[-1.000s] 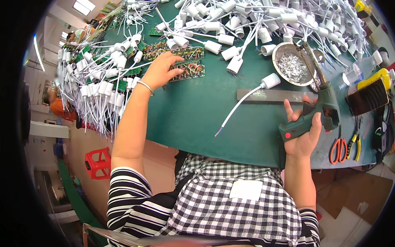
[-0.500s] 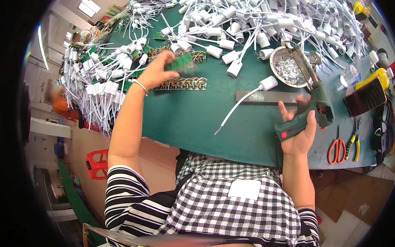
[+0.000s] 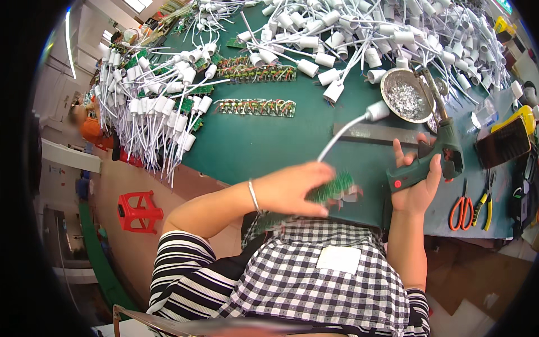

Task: The person solders wires and light bulb sockets onto green circuit boards using a soldering iron and solder.

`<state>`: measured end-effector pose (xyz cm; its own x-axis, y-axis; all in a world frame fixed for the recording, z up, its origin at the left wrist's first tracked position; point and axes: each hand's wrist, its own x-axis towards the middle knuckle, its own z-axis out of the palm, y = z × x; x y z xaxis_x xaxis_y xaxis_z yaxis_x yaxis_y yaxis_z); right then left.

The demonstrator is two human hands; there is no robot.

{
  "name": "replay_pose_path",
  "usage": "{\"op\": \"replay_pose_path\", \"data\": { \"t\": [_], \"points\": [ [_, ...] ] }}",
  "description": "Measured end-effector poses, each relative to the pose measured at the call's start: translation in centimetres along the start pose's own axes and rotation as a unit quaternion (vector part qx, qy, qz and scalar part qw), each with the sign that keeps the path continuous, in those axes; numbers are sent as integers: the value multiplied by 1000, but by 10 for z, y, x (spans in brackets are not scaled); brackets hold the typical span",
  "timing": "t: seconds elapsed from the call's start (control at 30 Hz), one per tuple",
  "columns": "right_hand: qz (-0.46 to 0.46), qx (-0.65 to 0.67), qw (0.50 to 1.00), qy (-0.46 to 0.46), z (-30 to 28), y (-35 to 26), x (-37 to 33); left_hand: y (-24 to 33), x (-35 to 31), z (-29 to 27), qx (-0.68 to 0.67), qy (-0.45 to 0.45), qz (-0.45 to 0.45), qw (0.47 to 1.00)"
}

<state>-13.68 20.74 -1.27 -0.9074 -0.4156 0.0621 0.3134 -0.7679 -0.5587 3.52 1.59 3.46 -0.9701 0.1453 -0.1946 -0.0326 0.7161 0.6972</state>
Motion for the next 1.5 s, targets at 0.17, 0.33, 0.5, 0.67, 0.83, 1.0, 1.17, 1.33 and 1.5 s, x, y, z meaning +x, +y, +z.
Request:
{"op": "replay_pose_path", "data": {
  "t": [0.17, 0.33, 0.5, 0.67, 0.83, 1.0, 1.17, 1.33, 1.5],
  "points": [
    [-13, -5, 1000, 10, 1, -1, 1, -48, 4, -38, 89, 256, -166, 948],
    [-4, 10, 1000, 4, 2, 2, 7, -61, 11, -6, 76, 420, -155, 891],
    [-31, 6, 999, -3, -3, -1, 9, -41, 6, 5, -6, 370, -182, 911],
    [-47, -9, 999, -2, -4, -6, 0, -17, 21, -19, 250, 397, -89, 879],
    [-75, -24, 997, 15, -6, -5, -2, -20, 83, -22, 301, 274, 4, 913],
    [-64, -17, 998, 12, -8, -8, 0, -22, 99, -26, 281, 201, 50, 937],
    [-63, -13, 998, -1, -10, -8, 5, 6, 40, -25, 286, 199, 22, 937],
    [-43, -2, 999, -17, -11, -8, 5, -20, 12, -2, 251, 229, -7, 940],
    [-50, -6, 999, 0, -9, -5, -1, -35, -6, 21, 238, 205, 46, 948]
  ]
}}
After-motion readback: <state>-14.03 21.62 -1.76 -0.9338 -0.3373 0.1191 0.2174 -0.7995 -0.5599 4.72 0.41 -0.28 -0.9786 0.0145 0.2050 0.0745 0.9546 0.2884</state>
